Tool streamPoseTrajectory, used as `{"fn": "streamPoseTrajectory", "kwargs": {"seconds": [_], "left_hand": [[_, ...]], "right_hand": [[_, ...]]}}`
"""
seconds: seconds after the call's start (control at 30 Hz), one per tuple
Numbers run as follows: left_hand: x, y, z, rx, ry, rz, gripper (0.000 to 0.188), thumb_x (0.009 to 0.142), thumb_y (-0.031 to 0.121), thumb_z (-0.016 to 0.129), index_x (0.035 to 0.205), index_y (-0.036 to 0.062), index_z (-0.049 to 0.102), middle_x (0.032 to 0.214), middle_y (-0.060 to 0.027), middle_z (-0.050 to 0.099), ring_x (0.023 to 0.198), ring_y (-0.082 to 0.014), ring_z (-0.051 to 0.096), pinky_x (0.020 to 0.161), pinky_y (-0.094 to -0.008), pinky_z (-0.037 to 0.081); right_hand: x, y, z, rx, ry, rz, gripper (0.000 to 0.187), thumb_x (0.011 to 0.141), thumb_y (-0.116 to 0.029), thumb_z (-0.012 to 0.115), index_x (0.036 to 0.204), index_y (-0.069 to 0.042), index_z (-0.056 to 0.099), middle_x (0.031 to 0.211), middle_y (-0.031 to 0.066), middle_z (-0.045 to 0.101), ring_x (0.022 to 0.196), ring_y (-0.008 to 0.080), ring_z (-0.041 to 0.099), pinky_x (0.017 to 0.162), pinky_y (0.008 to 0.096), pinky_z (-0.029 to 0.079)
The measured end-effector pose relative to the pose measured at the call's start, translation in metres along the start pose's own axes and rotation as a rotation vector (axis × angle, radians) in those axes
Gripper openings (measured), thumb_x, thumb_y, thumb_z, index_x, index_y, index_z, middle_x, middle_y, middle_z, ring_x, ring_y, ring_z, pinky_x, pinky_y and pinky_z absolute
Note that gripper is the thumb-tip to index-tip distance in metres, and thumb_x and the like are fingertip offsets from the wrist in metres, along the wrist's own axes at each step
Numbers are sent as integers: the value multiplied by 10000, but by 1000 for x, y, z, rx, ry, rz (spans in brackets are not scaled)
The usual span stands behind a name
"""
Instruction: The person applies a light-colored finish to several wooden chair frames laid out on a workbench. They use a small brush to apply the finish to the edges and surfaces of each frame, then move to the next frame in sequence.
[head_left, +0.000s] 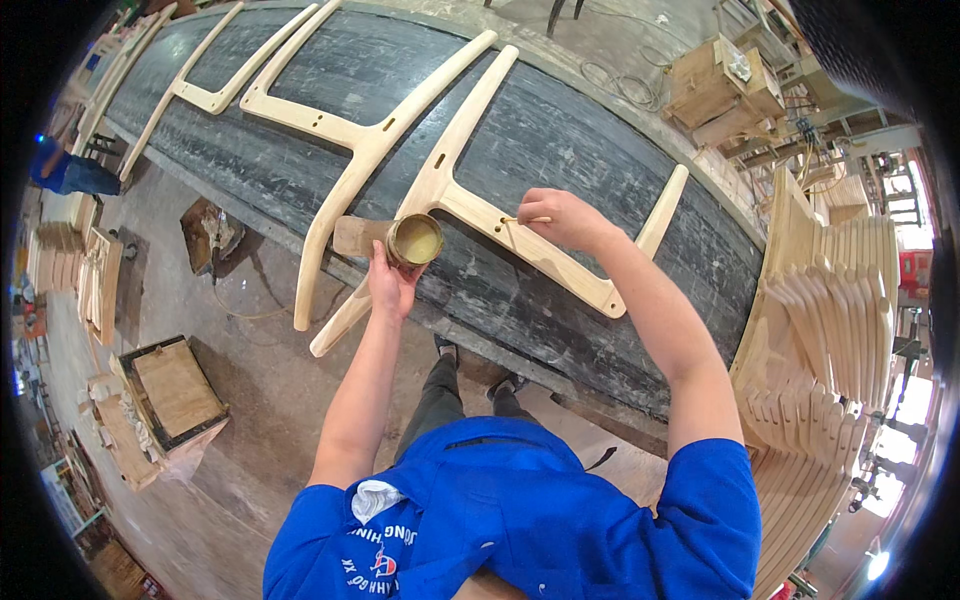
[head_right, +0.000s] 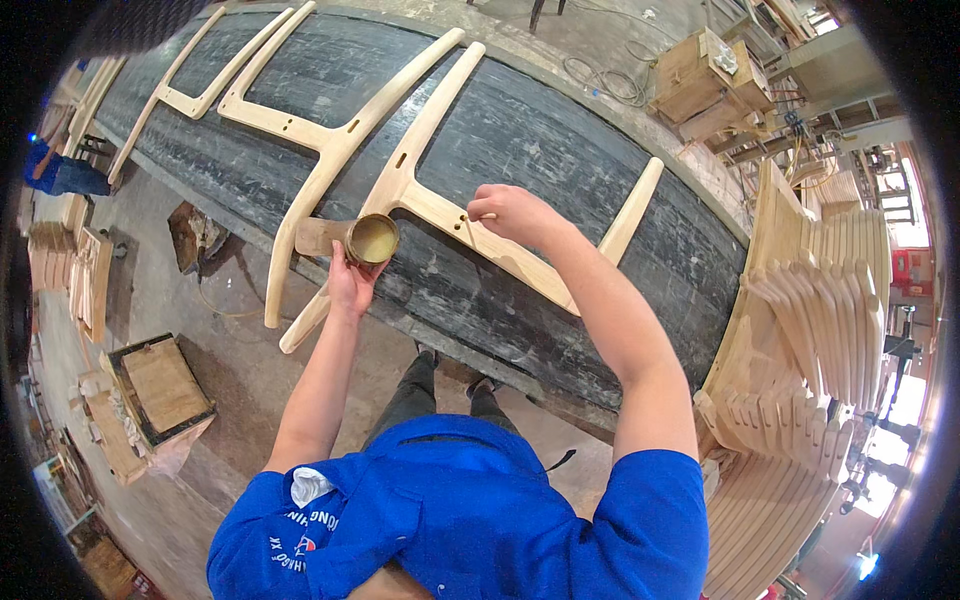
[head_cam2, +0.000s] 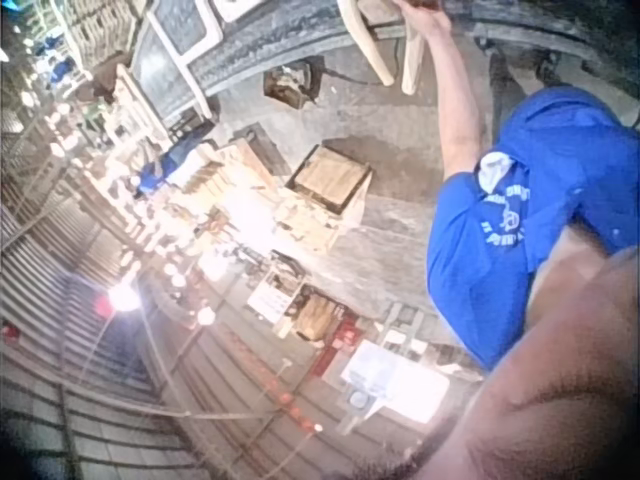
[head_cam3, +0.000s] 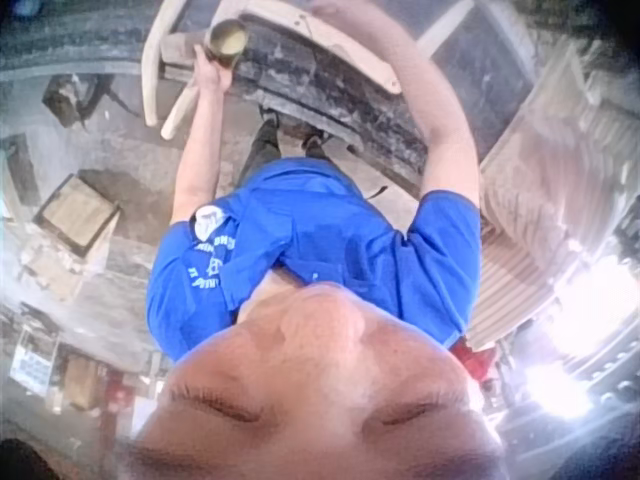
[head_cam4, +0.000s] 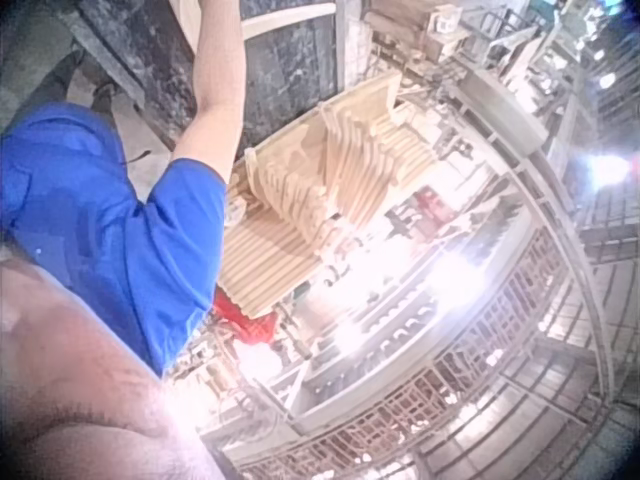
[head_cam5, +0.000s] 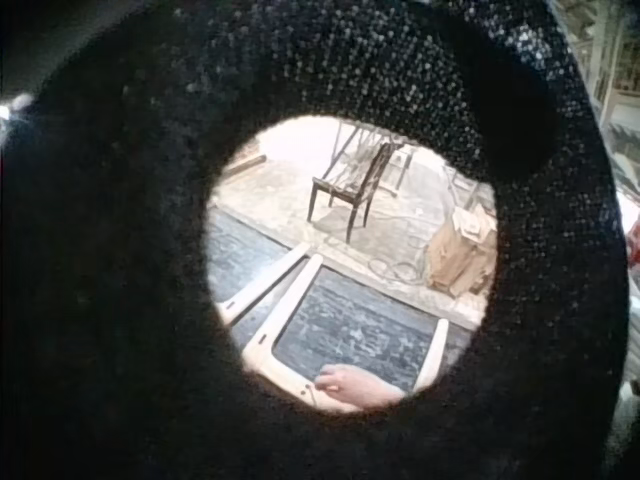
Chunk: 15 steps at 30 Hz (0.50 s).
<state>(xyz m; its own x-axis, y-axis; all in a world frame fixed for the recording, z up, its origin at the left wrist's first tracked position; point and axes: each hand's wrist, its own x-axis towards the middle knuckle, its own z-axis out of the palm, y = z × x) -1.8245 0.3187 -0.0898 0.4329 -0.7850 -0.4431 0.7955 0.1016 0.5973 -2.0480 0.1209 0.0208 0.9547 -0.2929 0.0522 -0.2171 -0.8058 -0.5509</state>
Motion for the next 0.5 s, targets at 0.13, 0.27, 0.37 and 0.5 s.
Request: {"fn": "streamPoseTrajectory", "kwargs": {"seconds": [0.13, 0.27, 0.37, 0.5], "left_hand": [[-6, -9, 14, 50, -11, -1, 436, 965, 446, 372, 1248, 117, 419, 1212, -63, 529, 1089, -228, 544, 872, -422, 486], [-6, -23, 35, 126, 1, 39, 433, 967, 441, 373, 1234, 105, 440, 1201, -63, 545, 1084, -216, 553, 863, -425, 487], [-4, -40, 64, 225, -18, 32, 408, 964, 428, 400, 1223, 115, 444, 1173, -44, 562, 1052, -190, 564, 839, -420, 490], [-21, -67, 104, 311, -110, 21, 331, 954, 397, 454, 1180, 154, 448, 1100, -3, 583, 953, -130, 580, 758, -356, 505]], "right_hand": [[-14, -6, -14, 101, -6, 85, 84, 810, -37, 591, 889, -53, 612, 883, 73, 594, 849, 241, 601, 733, 344, 488], [-40, -14, -11, 470, 370, 345, 76, 842, -98, 611, 879, -32, 610, 792, 60, 618, 740, 136, 615, 666, 274, 506], [-69, -20, 1, 859, 697, 447, 150, 886, -145, 598, 877, 3, 580, 747, 31, 617, 705, 85, 607, 646, 237, 498], [-99, -33, 12, 731, 762, 495, 178, 898, -176, 592, 861, -3, 572, 705, 37, 608, 682, 91, 607, 605, 221, 491]]}}
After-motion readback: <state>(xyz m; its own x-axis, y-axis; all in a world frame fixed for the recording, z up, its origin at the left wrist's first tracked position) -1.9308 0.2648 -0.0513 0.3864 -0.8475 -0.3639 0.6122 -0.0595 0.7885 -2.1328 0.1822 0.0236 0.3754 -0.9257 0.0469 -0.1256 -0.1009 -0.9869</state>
